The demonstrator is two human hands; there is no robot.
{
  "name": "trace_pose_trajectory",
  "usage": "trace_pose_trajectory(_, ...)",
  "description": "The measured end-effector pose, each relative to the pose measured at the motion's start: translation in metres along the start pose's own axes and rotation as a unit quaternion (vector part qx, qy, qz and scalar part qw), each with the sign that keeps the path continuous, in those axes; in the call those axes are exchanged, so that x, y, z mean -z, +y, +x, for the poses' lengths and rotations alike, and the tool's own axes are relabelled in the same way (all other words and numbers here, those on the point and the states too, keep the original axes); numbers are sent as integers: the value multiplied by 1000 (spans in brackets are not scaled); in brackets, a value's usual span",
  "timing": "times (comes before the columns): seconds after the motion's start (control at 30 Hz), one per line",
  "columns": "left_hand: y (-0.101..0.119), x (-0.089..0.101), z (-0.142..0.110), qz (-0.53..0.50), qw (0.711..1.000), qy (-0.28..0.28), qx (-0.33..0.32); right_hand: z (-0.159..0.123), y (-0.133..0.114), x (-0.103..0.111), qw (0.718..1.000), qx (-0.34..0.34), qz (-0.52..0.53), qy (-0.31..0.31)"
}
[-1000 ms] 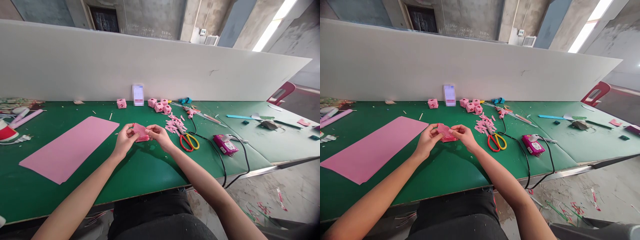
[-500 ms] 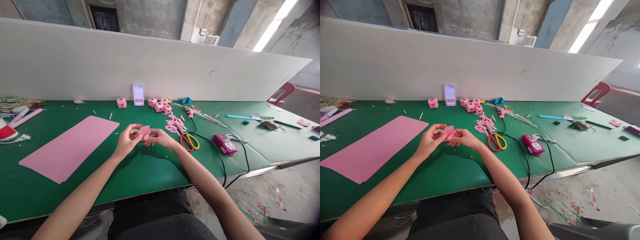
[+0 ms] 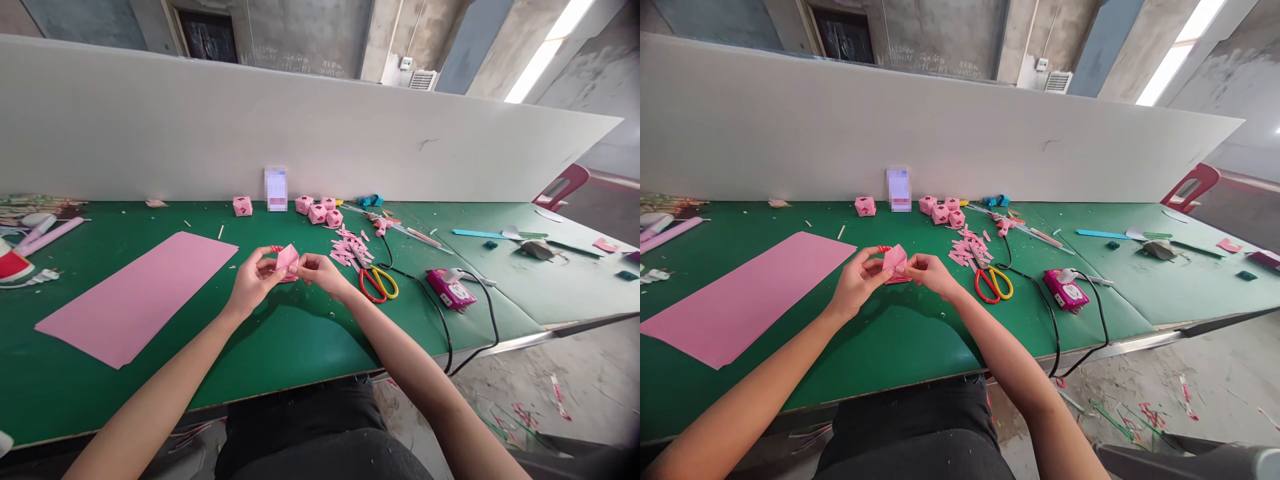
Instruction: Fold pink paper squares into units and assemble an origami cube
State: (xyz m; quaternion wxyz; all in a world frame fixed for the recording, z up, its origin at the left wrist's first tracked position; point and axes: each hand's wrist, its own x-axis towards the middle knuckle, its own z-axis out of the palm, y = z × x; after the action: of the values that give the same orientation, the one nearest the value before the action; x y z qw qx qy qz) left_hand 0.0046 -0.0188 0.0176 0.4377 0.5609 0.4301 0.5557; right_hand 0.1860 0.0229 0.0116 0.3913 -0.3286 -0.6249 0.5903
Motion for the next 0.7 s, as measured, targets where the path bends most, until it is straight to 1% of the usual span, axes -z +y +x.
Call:
trace_pose_trajectory(0.23, 2, -1, 0, -7, 1000, -1, 12, 0, 0, -2, 1000, 6, 22, -6)
trace_pose_trajectory(0.4, 2, -1, 1, 3, 1000, 16, 8, 0, 0, -3, 1000, 12, 27, -10)
trace_pose_trajectory(0.57, -4, 2, 2, 29, 999, 44, -14, 2, 1, -2, 1000, 14, 25, 13)
trace_pose_trajectory(0.7, -8, 4, 4, 31, 998, 45, -24, 4, 4, 0, 999, 27, 22, 34)
